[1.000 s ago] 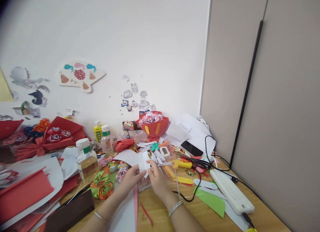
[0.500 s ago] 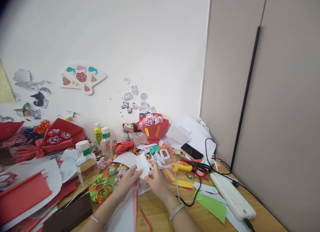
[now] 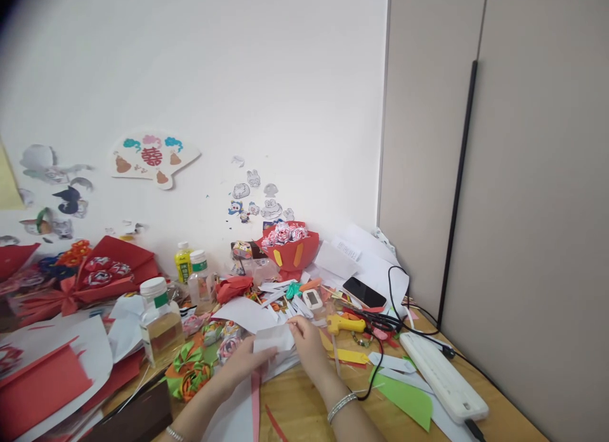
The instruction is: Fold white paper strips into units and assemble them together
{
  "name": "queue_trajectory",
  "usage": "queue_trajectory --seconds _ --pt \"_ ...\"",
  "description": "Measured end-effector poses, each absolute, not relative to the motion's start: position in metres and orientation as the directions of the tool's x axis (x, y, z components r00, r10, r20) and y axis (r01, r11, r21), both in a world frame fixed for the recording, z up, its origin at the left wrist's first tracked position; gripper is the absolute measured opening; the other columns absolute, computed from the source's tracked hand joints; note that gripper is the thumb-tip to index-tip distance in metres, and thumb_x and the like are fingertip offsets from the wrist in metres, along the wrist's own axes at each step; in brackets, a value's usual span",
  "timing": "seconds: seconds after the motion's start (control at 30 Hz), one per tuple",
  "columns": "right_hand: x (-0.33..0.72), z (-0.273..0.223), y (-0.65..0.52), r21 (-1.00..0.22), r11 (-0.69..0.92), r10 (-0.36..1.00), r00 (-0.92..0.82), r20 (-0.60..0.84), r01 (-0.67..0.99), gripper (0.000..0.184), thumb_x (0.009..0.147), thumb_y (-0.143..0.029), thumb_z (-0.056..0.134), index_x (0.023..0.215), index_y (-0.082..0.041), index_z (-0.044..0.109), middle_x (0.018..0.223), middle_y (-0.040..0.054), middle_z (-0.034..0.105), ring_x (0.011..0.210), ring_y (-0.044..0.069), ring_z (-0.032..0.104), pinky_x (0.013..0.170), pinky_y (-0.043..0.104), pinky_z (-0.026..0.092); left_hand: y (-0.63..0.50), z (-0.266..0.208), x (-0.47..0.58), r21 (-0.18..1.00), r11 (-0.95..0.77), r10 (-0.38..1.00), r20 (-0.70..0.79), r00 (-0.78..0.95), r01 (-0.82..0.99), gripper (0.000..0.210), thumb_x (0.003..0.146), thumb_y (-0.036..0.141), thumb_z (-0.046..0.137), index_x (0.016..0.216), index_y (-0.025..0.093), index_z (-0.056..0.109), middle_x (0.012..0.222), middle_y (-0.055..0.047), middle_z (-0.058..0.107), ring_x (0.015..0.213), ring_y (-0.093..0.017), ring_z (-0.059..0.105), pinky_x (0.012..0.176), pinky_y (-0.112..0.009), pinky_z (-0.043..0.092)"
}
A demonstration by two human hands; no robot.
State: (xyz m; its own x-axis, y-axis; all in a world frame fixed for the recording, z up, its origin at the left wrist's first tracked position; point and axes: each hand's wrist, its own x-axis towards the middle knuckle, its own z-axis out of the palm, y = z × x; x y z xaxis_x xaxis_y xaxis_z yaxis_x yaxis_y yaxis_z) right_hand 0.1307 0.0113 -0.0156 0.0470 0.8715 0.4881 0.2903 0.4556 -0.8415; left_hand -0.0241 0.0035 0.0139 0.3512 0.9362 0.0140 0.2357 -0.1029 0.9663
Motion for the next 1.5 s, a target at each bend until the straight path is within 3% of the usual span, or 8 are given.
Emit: queue_trajectory --seconds 0.17,0.43,0.6,0.77,0.87,1.1,1.37,1.5 --pt "0.134 -0.007 0.006 -0.761 0.519 0.830 -0.016 0.558 0.389 0.020 0.078 -0.025 0.043 0.083 -0.018 0.062 0.082 0.0047 0.064 0.078 0.019 0.056 0.071 0.030 0.041 0.011 0.019 -0.032 0.962 -0.125 0.968 0.064 0.244 0.244 0.034 0.061 0.045 0.056 0.076 0.015 0.059 0.059 0.002 0.055 0.048 -0.010 0.047 0.042 -0.020 0.037" --pt "0.134 -0.011 0.006 -0.765 0.507 0.835 -0.007 0.550 0.397 0.027 0.080 -0.028 0.043 0.102 -0.019 0.055 0.098 0.0066 0.060 0.088 0.020 0.054 0.078 0.032 0.040 0.019 0.003 -0.036 0.769 -0.430 0.886 0.256 0.387 0.474 0.013 0.059 0.026 0.054 0.052 0.015 0.055 0.049 0.004 0.050 0.051 -0.011 0.043 0.050 -0.020 0.031" --pt "0.133 -0.016 0.010 -0.801 0.467 0.824 0.143 0.548 0.374 0.035 0.081 -0.031 0.039 0.113 -0.017 0.044 0.077 0.0035 0.056 0.070 0.016 0.052 0.065 0.029 0.042 0.022 0.003 -0.035 0.814 -0.343 0.939 0.306 0.154 0.469 0.022 0.064 0.036 0.050 0.053 0.018 0.044 0.042 0.006 0.046 0.042 -0.011 0.045 0.043 -0.020 0.029" --pt "0.121 -0.013 0.001 -0.789 0.532 0.844 -0.121 0.522 0.309 0.029 0.074 -0.020 0.048 0.103 -0.022 0.053 0.074 0.0004 0.057 0.067 0.015 0.053 0.060 0.024 0.040 0.021 0.005 -0.033 0.909 -0.236 0.972 0.216 0.096 0.342 0.030 0.069 0.051 0.041 0.068 0.021 0.040 0.034 0.008 0.044 0.027 -0.013 0.044 0.033 -0.021 0.027" --pt "0.116 -0.008 -0.006 -0.737 0.571 0.820 -0.214 0.531 0.362 0.026 0.072 -0.016 0.051 0.095 -0.024 0.059 0.080 0.0011 0.059 0.073 0.016 0.053 0.063 0.025 0.039 0.021 0.000 -0.029 0.936 -0.250 0.965 0.218 0.147 0.250 0.034 0.067 0.055 0.042 0.070 0.021 0.040 0.036 0.010 0.043 0.025 -0.011 0.041 0.032 -0.021 0.029" --pt "0.121 -0.005 -0.006 -0.713 0.589 0.807 -0.223 0.547 0.381 0.011 0.073 -0.020 0.056 0.080 -0.021 0.064 0.076 0.0005 0.056 0.064 0.013 0.050 0.061 0.023 0.039 0.022 -0.004 -0.026 0.923 -0.340 0.930 0.302 0.210 0.181 0.032 0.067 0.051 0.046 0.066 0.019 0.043 0.047 0.007 0.047 0.038 -0.010 0.047 0.036 -0.020 0.034" --pt "0.121 0.000 -0.010 -0.716 0.605 0.796 -0.257 0.548 0.347 0.007 0.073 -0.024 0.057 0.074 -0.020 0.063 0.078 0.0002 0.053 0.072 0.014 0.050 0.063 0.023 0.038 0.016 0.002 -0.024 0.979 -0.173 0.964 0.145 0.222 0.109 0.035 0.067 0.054 0.045 0.071 0.020 0.042 0.040 0.010 0.044 0.026 -0.007 0.040 0.028 -0.017 0.027" --pt "0.120 -0.005 -0.005 -0.734 0.581 0.812 -0.190 0.552 0.351 0.008 0.074 -0.019 0.052 0.071 -0.018 0.059 0.070 -0.0005 0.055 0.066 0.013 0.050 0.060 0.023 0.037 0.015 0.003 -0.022 0.993 -0.109 0.963 0.095 0.252 0.040 0.035 0.065 0.052 0.050 0.076 0.020 0.040 0.044 0.008 0.050 0.030 -0.008 0.047 0.032 -0.018 0.032"
